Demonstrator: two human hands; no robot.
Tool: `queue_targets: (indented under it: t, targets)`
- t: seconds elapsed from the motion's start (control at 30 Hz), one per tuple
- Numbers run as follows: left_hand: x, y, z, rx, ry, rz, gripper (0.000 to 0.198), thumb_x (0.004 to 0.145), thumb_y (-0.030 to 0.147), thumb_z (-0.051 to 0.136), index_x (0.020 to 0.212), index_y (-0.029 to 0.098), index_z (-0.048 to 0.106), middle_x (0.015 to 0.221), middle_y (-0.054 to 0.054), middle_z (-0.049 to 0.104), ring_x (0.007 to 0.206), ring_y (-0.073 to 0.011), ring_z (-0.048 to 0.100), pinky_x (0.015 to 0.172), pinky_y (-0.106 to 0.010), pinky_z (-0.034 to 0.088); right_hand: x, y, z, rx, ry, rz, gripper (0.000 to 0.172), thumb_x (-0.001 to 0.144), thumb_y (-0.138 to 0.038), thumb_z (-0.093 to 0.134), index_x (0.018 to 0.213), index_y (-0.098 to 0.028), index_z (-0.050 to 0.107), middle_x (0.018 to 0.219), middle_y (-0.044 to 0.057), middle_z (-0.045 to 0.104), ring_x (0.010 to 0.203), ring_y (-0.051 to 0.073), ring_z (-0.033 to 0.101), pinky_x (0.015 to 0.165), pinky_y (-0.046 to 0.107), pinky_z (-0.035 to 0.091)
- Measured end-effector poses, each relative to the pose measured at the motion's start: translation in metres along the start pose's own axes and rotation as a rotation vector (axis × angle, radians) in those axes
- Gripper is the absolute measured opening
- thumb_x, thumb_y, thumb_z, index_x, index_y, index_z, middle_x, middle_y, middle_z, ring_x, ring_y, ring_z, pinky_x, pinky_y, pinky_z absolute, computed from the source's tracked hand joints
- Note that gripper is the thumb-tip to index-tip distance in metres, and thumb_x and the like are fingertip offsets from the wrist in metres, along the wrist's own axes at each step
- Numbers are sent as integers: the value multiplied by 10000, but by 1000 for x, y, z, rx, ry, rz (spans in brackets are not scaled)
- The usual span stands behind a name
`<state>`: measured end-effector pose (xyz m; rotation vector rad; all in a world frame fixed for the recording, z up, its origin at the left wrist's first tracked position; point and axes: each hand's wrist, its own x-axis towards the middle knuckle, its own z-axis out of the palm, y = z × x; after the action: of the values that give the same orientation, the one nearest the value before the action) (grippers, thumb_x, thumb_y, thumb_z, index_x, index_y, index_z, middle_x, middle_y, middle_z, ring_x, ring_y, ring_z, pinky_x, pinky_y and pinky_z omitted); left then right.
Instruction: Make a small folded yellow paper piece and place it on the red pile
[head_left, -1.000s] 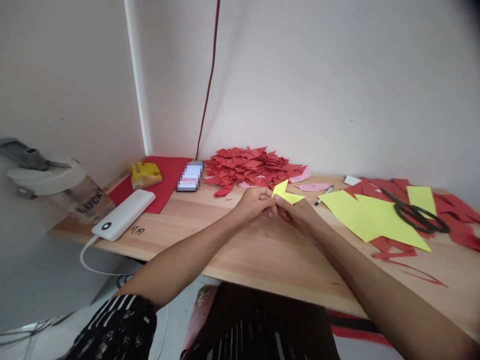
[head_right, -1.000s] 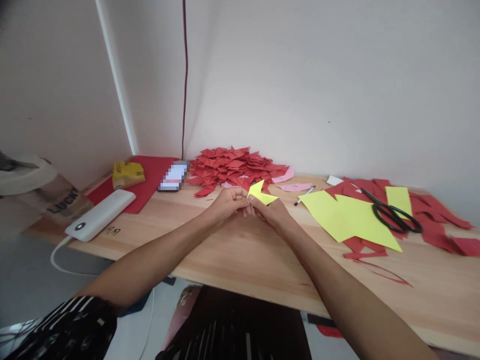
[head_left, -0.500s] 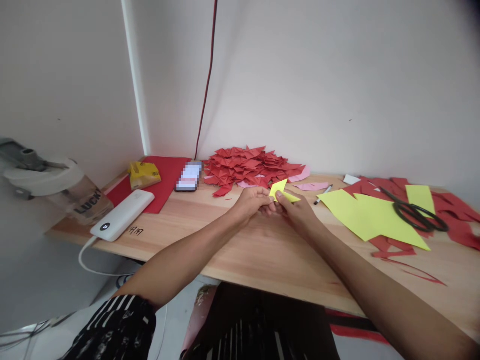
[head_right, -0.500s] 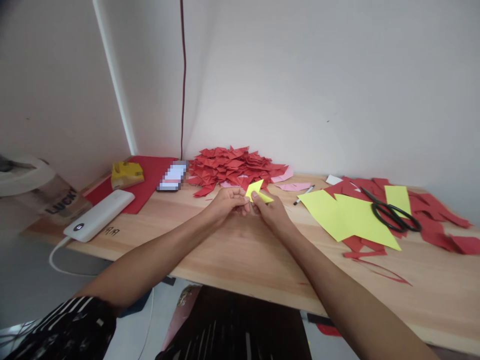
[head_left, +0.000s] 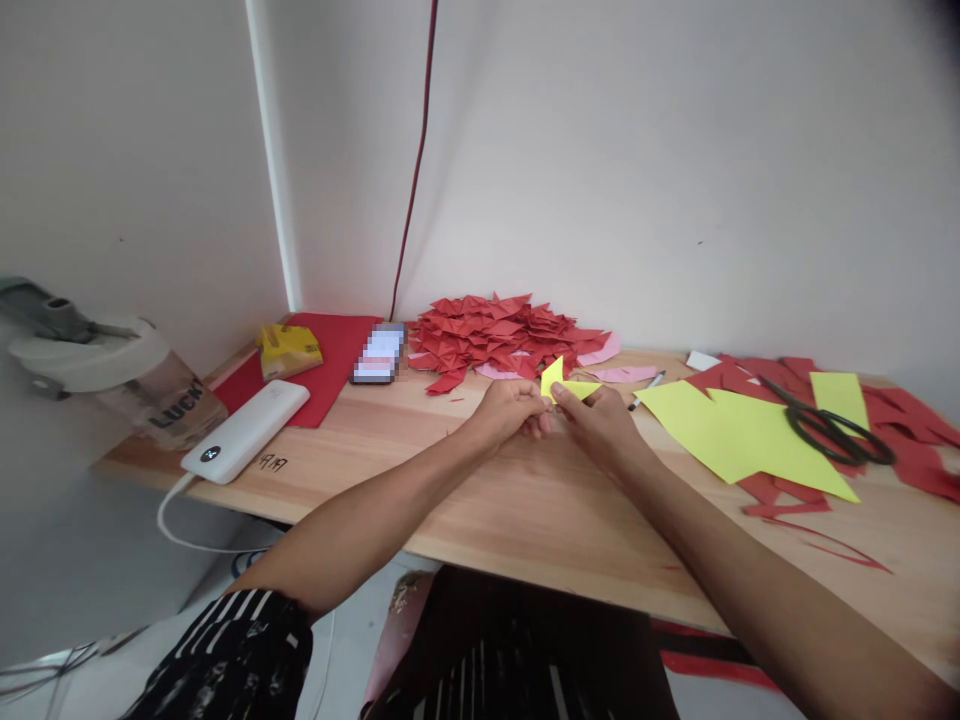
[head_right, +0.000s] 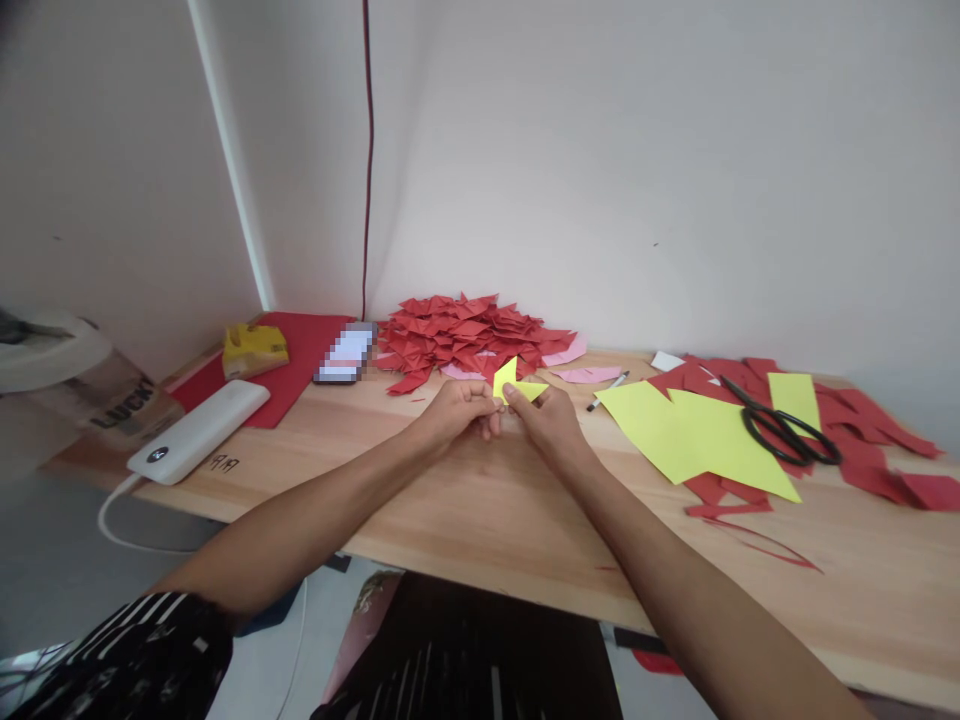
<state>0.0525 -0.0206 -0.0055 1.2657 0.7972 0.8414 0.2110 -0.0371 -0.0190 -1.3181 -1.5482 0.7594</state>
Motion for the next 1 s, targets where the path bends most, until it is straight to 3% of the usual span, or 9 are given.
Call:
queue_targets:
  t: [0.2, 0.4, 0.63, 0.87, 1.0]
  targets:
    - [-4, 3, 6, -18, -7, 22, 170, 804, 129, 572, 642, 129, 518, 536, -13, 635, 402, -63, 522, 450, -169, 404, 1, 2, 0, 111, 23, 66, 493, 852, -592, 531, 573, -190, 469, 537, -25, 438, 515, 105, 366, 507, 267, 287]
    - [-3, 1, 2, 21, 44, 54, 178, 810, 151, 575, 644, 136, 511, 535, 0, 631, 393, -57, 517, 436, -161, 377, 1, 3, 0, -2, 48, 110, 447, 820, -583, 581, 627, -195, 474, 553, -31, 459, 520, 108, 376, 503, 267, 278]
    - [-3, 4, 3, 36, 52, 22, 166, 787, 121, 571, 632, 133, 515, 538, -5, 635, 389, -55, 517, 415, -153, 340, 0, 1, 0, 152, 60, 64, 342, 782, -506, 656, 710, -196, 529, 601, -26, 502, 548, 120, 419, 516, 267, 311]
    - [-3, 4, 2, -15, 39, 71, 182, 793, 175, 598, 635, 128, 523, 553, -7, 638, 403, -51, 518, 440, -156, 369, -2, -7, 0, 143, 101, 39, 334, 784, -493, 658, 700, -189, 546, 618, -14, 539, 555, 123, 456, 541, 274, 358]
    - [0, -1, 0, 45, 56, 134, 186, 793, 179, 599, 636, 138, 508, 538, -3, 630, 395, -55, 510, 435, -162, 369, -1, -9, -3, 144, 65, -30, 261, 797, -424, 668, 874, -199, 559, 687, -25, 559, 570, 118, 471, 549, 265, 361]
